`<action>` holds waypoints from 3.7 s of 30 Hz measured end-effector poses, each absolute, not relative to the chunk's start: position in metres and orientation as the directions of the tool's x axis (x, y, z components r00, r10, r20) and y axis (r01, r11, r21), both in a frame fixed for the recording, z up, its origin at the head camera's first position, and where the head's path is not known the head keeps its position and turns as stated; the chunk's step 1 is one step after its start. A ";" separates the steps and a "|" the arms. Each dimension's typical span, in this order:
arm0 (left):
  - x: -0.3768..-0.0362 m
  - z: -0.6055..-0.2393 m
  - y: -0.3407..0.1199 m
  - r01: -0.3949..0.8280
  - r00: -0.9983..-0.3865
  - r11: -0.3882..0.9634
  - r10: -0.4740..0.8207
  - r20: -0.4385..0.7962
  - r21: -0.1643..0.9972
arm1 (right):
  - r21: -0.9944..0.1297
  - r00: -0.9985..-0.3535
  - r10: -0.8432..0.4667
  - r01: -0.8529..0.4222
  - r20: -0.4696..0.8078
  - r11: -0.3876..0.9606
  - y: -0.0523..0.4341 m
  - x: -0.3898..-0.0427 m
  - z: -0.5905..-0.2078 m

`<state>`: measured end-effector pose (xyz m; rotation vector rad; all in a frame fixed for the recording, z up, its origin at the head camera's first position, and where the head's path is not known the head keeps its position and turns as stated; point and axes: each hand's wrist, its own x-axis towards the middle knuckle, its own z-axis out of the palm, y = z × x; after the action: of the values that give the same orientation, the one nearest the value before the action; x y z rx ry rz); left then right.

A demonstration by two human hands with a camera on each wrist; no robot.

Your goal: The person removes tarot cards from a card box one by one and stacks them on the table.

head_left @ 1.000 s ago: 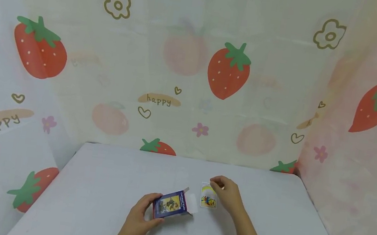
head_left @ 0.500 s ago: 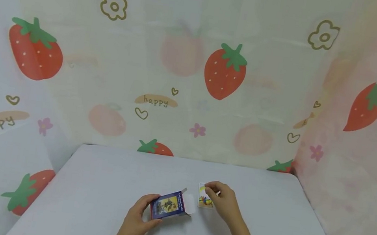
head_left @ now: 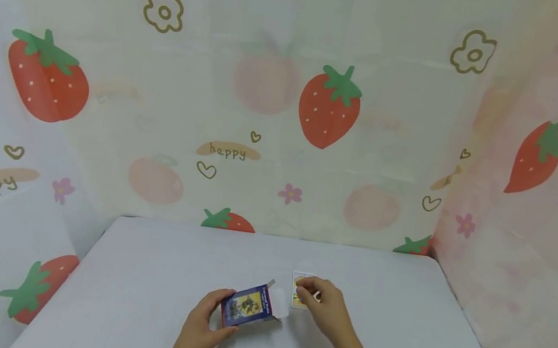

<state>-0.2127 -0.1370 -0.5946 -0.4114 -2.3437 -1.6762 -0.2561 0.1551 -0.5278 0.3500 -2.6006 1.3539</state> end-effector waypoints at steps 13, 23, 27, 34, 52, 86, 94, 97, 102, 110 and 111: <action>-0.213 -0.596 -0.137 0.383 -0.923 0.303 0.094 0.372 0.873 | -0.797 -0.955 -0.165 -0.295 0.245 0.527 0.143 -0.243 -0.532; -0.212 -0.593 -0.135 0.347 -0.937 0.328 0.076 0.341 0.879 | -0.776 -0.949 -0.227 -0.310 0.219 0.550 0.133 -0.242 -0.538; -0.212 -0.592 -0.135 0.340 -0.939 0.324 0.075 0.334 0.883 | -0.767 -0.945 -0.235 -0.322 0.226 0.555 0.131 -0.242 -0.540; -0.211 -0.592 -0.135 0.357 -0.933 0.302 0.080 0.350 0.884 | -0.786 -0.945 -0.260 -0.312 0.198 0.534 0.128 -0.241 -0.543; -0.211 -0.593 -0.135 0.363 -0.931 0.324 0.093 0.352 0.874 | -0.780 -0.951 -0.246 -0.298 0.189 0.550 0.121 -0.242 -0.550; -0.210 -0.595 -0.136 0.382 -0.924 0.338 0.104 0.369 0.860 | -0.807 -0.965 -0.171 -0.261 0.200 0.529 0.123 -0.239 -0.549; -0.214 -0.595 -0.139 0.404 -0.914 0.323 0.102 0.393 0.856 | -0.805 -0.963 -0.178 -0.268 0.204 0.529 0.125 -0.241 -0.544; -0.214 -0.595 -0.139 0.385 -0.922 0.327 0.097 0.375 0.863 | -0.813 -0.962 -0.176 -0.269 0.207 0.517 0.126 -0.241 -0.543; -0.214 -0.595 -0.137 0.374 -0.926 0.339 0.086 0.368 0.863 | -0.823 -0.960 -0.172 -0.277 0.219 0.495 0.129 -0.241 -0.541; -0.215 -0.597 -0.139 0.372 -0.927 0.313 0.080 0.366 0.874 | -0.808 -0.959 -0.129 -0.281 0.251 0.519 0.132 -0.241 -0.535; -0.215 -0.598 -0.139 0.372 -0.927 0.316 0.079 0.366 0.873 | -0.806 -0.960 -0.128 -0.280 0.251 0.521 0.133 -0.241 -0.534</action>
<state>-0.2150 -0.1392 -0.5977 -0.4090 -2.3284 -1.6505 -0.2406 0.1328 -0.5343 0.3507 -2.5973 1.4205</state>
